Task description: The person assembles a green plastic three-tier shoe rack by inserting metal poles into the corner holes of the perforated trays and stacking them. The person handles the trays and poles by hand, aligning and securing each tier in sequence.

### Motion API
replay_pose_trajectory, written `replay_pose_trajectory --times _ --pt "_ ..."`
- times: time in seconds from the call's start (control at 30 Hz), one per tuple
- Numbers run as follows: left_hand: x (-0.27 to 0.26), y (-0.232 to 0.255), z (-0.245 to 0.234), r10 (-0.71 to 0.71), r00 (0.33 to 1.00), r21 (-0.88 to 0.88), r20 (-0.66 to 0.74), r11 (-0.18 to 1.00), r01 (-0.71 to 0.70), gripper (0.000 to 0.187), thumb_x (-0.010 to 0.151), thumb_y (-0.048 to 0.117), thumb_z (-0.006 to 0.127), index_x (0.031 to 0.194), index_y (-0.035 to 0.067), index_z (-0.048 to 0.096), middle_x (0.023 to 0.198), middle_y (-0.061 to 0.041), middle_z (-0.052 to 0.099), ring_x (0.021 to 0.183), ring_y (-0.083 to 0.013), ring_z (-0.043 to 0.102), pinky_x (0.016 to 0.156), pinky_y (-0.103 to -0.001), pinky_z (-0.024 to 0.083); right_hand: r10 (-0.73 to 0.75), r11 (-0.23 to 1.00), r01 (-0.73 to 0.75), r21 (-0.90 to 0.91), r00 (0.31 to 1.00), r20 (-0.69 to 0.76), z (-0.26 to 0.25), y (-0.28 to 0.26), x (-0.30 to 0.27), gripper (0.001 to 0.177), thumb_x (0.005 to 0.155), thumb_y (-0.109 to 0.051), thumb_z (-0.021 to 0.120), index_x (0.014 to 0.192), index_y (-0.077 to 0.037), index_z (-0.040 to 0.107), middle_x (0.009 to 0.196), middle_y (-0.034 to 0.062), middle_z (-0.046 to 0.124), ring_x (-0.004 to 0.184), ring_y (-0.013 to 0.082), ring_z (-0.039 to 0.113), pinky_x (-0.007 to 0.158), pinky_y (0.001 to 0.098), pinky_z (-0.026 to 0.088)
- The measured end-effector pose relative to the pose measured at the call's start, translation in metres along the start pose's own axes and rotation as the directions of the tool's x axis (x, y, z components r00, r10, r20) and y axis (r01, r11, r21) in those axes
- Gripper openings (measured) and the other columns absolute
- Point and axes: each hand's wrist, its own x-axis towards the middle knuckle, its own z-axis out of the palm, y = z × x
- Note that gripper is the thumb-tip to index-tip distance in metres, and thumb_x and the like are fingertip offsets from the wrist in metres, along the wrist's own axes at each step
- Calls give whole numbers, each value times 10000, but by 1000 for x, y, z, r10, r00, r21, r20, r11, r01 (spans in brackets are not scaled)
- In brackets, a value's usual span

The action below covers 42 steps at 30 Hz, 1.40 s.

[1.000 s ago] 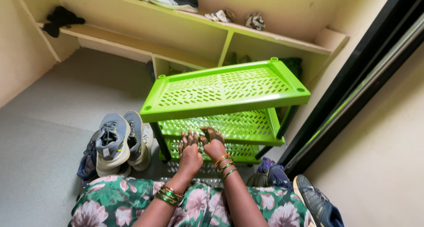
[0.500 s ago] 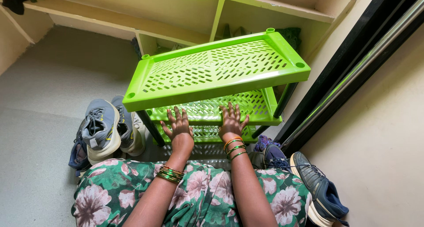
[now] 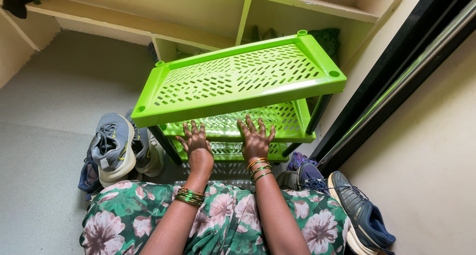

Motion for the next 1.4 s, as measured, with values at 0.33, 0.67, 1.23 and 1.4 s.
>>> replay_pose_trajectory --times 0.33,0.67,1.23,1.4 --pt "25 -20 -27 -238 969 152 63 962 227 668 792 -7 647 1448 29 524 1651 -199 317 1585 -342 142 1258 -585 -24 -155 976 152 -156 988 -10 -7 -39 -10 845 793 -45 691 1487 -466 454 1618 -92 389 1398 374 447 1186 610 118" --pt "29 6 -30 -257 950 285 175 937 201 771 779 -10 595 1529 16 417 1662 -207 235 1567 -352 50 1247 -562 -44 -3 996 -23 89 960 280 -29 -35 0 699 851 -468 748 1469 -391 431 1591 -103 372 1470 284 337 1224 582 107" --pt "-19 107 3 339 810 -57 477 932 -357 834 795 97 700 1553 153 356 1678 -90 214 1537 -428 20 1216 -609 -41 -87 927 66 369 995 41 -38 81 -20 466 836 -274 776 1276 -164 674 1419 35 624 1277 225 601 1066 377 462" --pt "-21 117 27 424 807 -58 410 895 -441 779 871 172 667 1575 163 334 1691 -49 233 1580 -330 66 1249 -608 -37 -14 838 -74 541 987 157 -75 91 -27 399 867 -258 761 1234 -113 700 1250 92 708 1109 268 690 951 362 541"
